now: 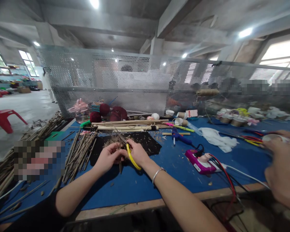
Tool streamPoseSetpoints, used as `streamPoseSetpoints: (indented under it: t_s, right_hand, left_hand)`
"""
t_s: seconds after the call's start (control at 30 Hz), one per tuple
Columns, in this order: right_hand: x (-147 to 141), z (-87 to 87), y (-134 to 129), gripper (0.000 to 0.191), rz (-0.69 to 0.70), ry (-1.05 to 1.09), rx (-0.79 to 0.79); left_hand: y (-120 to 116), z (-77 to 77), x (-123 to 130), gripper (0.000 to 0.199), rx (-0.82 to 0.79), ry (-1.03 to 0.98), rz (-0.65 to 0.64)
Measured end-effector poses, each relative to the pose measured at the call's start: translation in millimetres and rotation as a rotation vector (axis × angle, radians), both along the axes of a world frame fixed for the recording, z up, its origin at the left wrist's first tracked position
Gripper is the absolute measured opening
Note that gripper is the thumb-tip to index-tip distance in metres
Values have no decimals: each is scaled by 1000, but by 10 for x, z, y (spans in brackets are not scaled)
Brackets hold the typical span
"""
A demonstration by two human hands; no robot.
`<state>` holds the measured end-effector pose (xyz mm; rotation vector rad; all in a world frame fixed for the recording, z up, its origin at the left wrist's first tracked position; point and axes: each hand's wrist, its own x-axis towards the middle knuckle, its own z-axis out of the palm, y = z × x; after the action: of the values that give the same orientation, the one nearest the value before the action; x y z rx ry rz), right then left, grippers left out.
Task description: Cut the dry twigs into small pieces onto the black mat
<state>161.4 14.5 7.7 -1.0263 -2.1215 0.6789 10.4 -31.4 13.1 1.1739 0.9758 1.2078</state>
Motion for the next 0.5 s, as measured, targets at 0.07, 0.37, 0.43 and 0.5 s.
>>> streamPoseSetpoints:
  t_s: [0.07, 0.37, 0.43, 0.5]
  right_hand:
    - [-6, 7, 4, 35, -11, 12, 17]
    - [11, 16, -1, 34, -80, -72, 21]
    - [18, 11, -6, 42, -105, -131, 8]
    - [12, 6, -15, 49, -93, -151, -4]
  left_hand:
    - [4, -2, 0, 27, -7, -6, 5]
    - [33, -20, 2, 35, -21, -30, 25]
    - [48, -35, -2, 35, -12, -27, 28]
    - [62, -53, -8, 34, -2, -12, 37]
